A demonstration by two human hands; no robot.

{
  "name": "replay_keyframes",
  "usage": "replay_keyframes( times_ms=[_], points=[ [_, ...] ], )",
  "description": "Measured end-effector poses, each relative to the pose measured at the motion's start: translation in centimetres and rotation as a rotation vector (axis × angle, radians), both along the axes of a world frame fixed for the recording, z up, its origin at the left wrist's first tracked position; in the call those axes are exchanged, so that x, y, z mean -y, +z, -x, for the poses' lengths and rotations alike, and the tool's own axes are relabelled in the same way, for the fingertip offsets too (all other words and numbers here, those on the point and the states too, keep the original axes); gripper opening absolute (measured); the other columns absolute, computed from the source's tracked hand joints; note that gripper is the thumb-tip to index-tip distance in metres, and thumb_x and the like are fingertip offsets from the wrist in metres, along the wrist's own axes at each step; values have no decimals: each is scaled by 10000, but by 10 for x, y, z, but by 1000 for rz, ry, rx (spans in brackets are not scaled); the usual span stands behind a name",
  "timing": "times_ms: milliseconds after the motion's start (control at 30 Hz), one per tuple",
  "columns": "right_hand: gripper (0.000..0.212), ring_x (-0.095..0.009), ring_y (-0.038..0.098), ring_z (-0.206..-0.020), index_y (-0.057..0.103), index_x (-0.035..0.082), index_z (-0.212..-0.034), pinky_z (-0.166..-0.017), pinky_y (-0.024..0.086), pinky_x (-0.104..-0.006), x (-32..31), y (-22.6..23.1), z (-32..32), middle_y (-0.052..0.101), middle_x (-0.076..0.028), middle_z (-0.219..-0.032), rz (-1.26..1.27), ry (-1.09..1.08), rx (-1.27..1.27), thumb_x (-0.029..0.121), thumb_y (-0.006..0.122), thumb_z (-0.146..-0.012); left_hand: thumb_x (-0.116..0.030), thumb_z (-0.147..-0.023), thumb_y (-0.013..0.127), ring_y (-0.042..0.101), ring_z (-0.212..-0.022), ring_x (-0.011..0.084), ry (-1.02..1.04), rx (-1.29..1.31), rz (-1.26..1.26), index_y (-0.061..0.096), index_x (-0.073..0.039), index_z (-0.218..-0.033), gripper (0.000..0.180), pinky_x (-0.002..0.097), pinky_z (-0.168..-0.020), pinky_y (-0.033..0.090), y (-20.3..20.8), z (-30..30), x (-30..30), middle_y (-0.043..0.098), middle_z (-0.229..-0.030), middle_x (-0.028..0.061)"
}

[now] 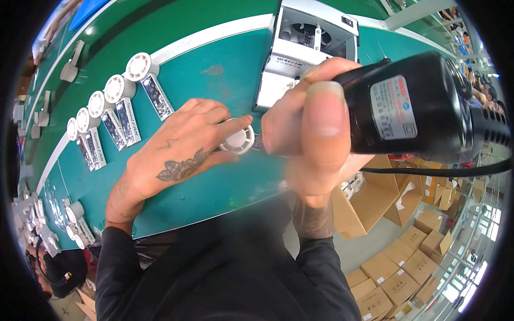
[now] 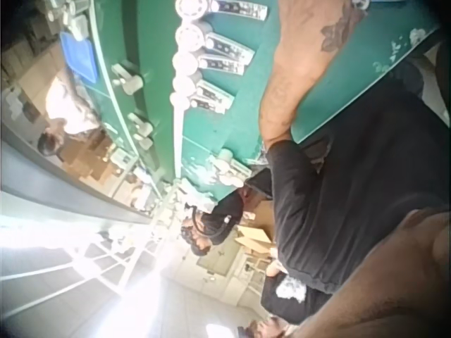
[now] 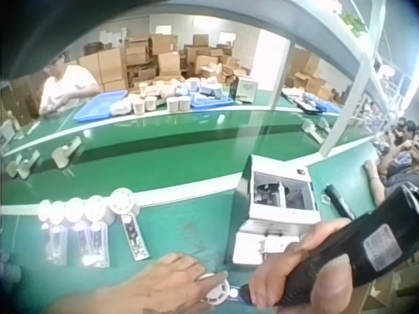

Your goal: Assembling electronic components by using a tool on circuit boards at a factory workstation.

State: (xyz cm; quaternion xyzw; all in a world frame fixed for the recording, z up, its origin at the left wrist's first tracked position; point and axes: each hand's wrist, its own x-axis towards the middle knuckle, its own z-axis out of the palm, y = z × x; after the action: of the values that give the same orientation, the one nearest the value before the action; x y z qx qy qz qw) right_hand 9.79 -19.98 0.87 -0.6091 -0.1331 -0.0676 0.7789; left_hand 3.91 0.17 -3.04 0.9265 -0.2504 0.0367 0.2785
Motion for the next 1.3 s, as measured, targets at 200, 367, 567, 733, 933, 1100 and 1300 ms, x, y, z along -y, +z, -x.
replay_keyframes(
  times_ms=[200,367,567,733,933,1100,1300],
  points=[
    [512,-190,443,-427,470,103,-1233,-438,422,-346,7,0,1,472,-60,-582,-19,3,-43,595,422,-1101,-234,-852,847,633,-1118,285,-8,13,9,685,-61,-1388,586,406,-1006,494,-2,-2,-1,675,-1098,96],
    [494,-186,452,-429,443,81,-1186,-425,429,-346,2,-4,3,474,-69,-588,42,82,57,565,468,-1091,-230,-848,847,635,-1095,290,-19,-22,-33,682,-59,-1382,584,412,-989,496,4,-4,0,673,-1086,100],
    [471,-182,465,-440,409,63,-1134,-430,449,-339,-2,-10,12,489,-85,-608,22,196,181,504,564,-1074,-221,-850,844,637,-1083,299,-33,-80,-103,677,-50,-1377,579,418,-986,497,8,-3,3,673,-1070,107],
    [519,-193,504,-466,419,54,-1180,-455,469,-345,2,-21,17,528,-88,-638,-34,262,228,501,647,-1047,-209,-845,848,638,-1082,308,-25,-56,-90,666,-34,-1371,583,429,-990,496,8,-1,6,677,-1058,116],
    [604,-145,526,-502,484,50,-1274,-467,466,-297,30,-21,1,541,-38,-662,-417,348,319,613,562,-1066,-167,-855,838,631,-1105,309,-21,-47,-186,646,-60,-1365,555,440,-1001,484,7,-9,8,669,-1122,129],
    [527,-144,476,-474,523,55,-1250,-440,430,-305,100,-63,-20,490,-39,-645,-722,354,41,562,460,-1122,-82,-874,786,614,-1192,366,-175,-241,-123,640,-66,-1332,481,466,-1043,462,19,-5,-7,617,-1308,219],
    [453,-112,402,-445,572,78,-1159,-409,366,-277,152,-120,-2,413,2,-603,-846,63,-338,523,497,-1123,-357,-820,875,686,-1198,294,-58,-212,-445,673,-93,-1357,632,379,-1016,521,95,12,-19,732,-1237,131]
  ],
)
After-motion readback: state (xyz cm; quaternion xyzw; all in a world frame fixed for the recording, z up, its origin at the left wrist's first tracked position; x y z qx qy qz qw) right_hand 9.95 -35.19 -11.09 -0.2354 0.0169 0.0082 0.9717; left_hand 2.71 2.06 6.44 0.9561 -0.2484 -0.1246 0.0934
